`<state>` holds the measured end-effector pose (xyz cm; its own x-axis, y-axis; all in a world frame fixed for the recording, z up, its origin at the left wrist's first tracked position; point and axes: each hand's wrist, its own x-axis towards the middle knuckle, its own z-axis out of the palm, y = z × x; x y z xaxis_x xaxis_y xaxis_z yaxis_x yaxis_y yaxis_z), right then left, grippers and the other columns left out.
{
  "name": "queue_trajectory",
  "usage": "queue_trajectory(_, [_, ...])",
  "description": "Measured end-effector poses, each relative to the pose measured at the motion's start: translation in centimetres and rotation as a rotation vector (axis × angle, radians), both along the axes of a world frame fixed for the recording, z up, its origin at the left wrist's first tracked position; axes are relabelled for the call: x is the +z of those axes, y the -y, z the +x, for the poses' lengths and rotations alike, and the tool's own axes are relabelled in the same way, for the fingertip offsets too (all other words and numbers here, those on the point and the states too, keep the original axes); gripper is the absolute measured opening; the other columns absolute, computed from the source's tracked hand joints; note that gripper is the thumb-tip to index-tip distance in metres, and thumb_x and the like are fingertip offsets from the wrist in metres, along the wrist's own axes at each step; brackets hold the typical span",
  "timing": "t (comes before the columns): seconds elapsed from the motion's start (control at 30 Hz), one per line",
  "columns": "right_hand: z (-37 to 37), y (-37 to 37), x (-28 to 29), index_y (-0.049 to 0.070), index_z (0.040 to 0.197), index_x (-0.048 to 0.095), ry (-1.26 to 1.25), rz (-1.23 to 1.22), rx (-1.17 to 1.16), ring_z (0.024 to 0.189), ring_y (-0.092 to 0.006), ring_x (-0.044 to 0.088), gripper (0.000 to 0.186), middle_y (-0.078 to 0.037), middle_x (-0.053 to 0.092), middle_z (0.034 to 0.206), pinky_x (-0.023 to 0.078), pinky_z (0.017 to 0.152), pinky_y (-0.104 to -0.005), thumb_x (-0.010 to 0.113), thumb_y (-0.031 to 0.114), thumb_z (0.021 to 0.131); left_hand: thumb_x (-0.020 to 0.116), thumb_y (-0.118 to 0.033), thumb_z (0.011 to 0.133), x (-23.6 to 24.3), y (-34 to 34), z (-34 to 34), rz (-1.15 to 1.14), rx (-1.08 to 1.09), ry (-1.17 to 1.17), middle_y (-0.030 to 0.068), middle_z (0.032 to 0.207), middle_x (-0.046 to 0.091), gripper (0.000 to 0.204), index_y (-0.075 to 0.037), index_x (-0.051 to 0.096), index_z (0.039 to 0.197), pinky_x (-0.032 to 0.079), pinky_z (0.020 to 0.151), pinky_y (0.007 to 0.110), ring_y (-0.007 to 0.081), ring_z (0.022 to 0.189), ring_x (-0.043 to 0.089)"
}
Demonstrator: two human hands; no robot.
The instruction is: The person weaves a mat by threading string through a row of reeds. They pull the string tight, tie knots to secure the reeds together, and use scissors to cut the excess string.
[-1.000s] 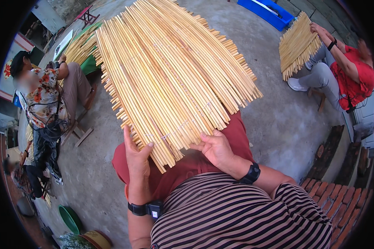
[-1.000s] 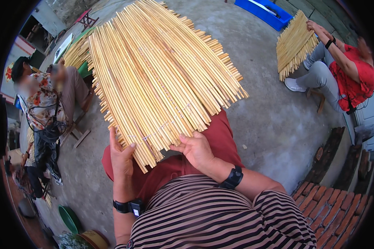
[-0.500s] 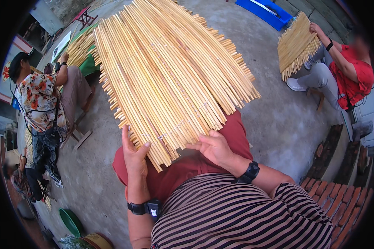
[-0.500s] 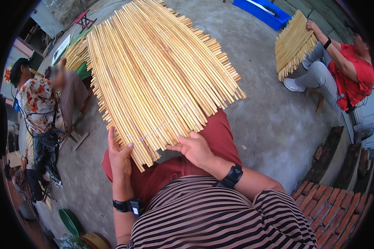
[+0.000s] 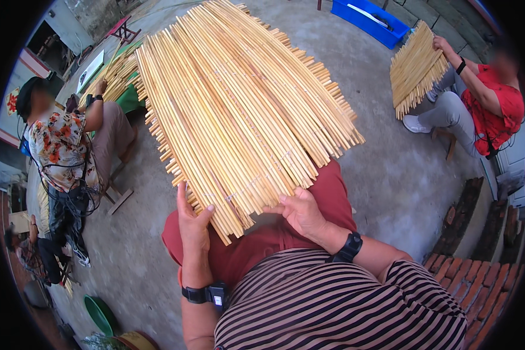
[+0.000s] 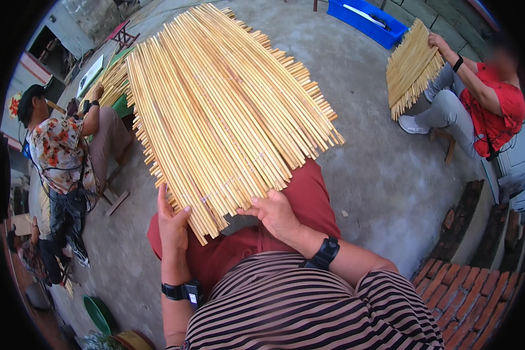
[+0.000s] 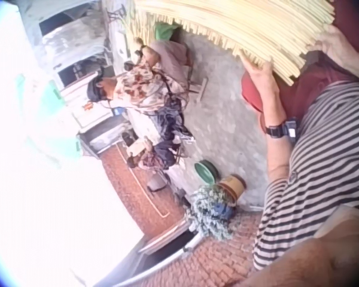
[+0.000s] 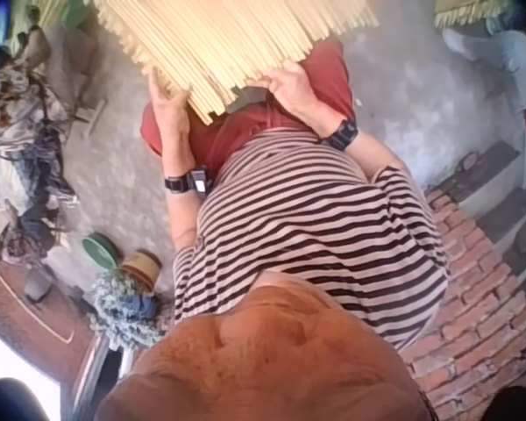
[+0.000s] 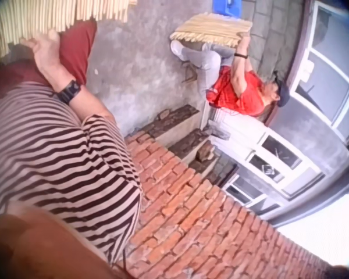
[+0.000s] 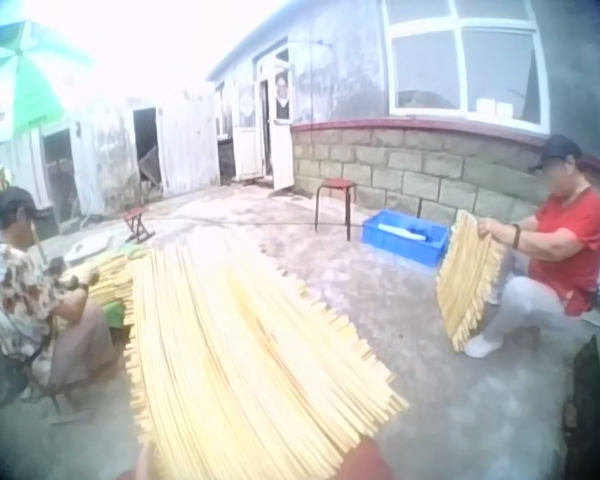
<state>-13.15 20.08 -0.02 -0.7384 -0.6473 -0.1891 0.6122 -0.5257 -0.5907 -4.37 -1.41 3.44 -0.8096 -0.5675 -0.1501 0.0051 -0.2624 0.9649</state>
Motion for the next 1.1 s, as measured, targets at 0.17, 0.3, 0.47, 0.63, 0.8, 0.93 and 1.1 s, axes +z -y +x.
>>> queue_trajectory(0.17, [-0.1,-0.1,-0.3,-0.004,0.128,0.041,0.014,-0.042,-0.012,0.115,-0.0260,0.054,0.039,-0.015,0.055,0.123,0.046,0.096,-0.0450,0.046,0.007,0.091,0.056,0.011,0.073,0.1,-0.1,0.1,-0.001,0.014,-0.008,0.0194,0.140,0.035,0.086,-0.002,0.014,0.147,0.038,0.104,0.036,0.0279,0.126,0.042])
queue_trajectory(0.3, [-0.6,0.4,-1.5,-0.001,0.127,0.044,0.163,-0.224,0.076,0.115,-0.0249,0.053,0.038,-0.013,0.056,0.122,0.044,0.097,-0.0440,0.050,0.008,0.090,0.056,0.011,0.073,0.5,-0.2,0.0,0.004,0.009,-0.007,0.0196,0.140,0.035,0.087,-0.002,0.014,0.147,0.039,0.103,0.035,0.0279,0.126,0.042])
queue_trajectory(0.47, [-0.7,1.4,-0.9,-0.001,0.130,0.043,0.138,-0.173,-0.009,0.116,-0.0253,0.053,0.044,-0.013,0.055,0.125,0.041,0.100,-0.0423,0.054,0.007,0.089,0.056,0.011,0.073,0.5,-0.3,-0.2,0.002,-0.003,-0.003,0.0189,0.140,0.035,0.087,-0.002,0.014,0.147,0.038,0.104,0.036,0.0274,0.127,0.042])
queue_trajectory(0.63, [-1.1,1.6,-1.7,-0.003,0.132,0.041,0.122,-0.100,-0.025,0.116,-0.0255,0.053,0.049,-0.014,0.054,0.127,0.040,0.102,-0.0396,0.055,0.002,0.086,0.056,0.011,0.073,-0.2,0.3,-0.2,-0.003,-0.002,-0.005,0.0183,0.141,0.035,0.087,-0.003,0.014,0.148,0.037,0.105,0.036,0.0273,0.127,0.041])
queue_trajectory(0.8, [-1.2,1.5,-2.3,-0.003,0.133,0.041,0.033,-0.098,-0.005,0.116,-0.0248,0.053,0.049,-0.015,0.054,0.127,0.040,0.102,-0.0383,0.056,0.002,0.086,0.057,0.012,0.072,0.2,0.3,-0.1,0.033,-0.013,-0.006,0.0184,0.142,0.033,0.090,-0.006,0.013,0.148,0.037,0.104,0.036,0.0273,0.128,0.040])
queue_trajectory(0.93, [-1.1,1.0,-2.1,-0.003,0.132,0.041,0.073,-0.091,0.021,0.116,-0.0246,0.052,0.048,-0.015,0.054,0.127,0.040,0.101,-0.0375,0.056,0.004,0.087,0.059,0.012,0.072,0.4,-0.5,0.1,-0.052,0.038,-0.025,0.0187,0.141,0.033,0.093,-0.006,0.010,0.149,0.037,0.104,0.036,0.0275,0.128,0.040])
queue_trajectory(1.1, [-1.0,0.6,-2.3,0.005,0.139,0.034,-0.047,-0.204,0.158,0.121,-0.0264,0.047,0.070,-0.014,0.047,0.133,0.042,0.097,-0.0431,0.058,0.046,0.087,0.061,0.007,0.077,0.5,-0.3,0.2,0.018,0.036,-0.082,0.0183,0.142,0.032,0.090,-0.006,0.009,0.149,0.037,0.104,0.037,0.0280,0.129,0.039])
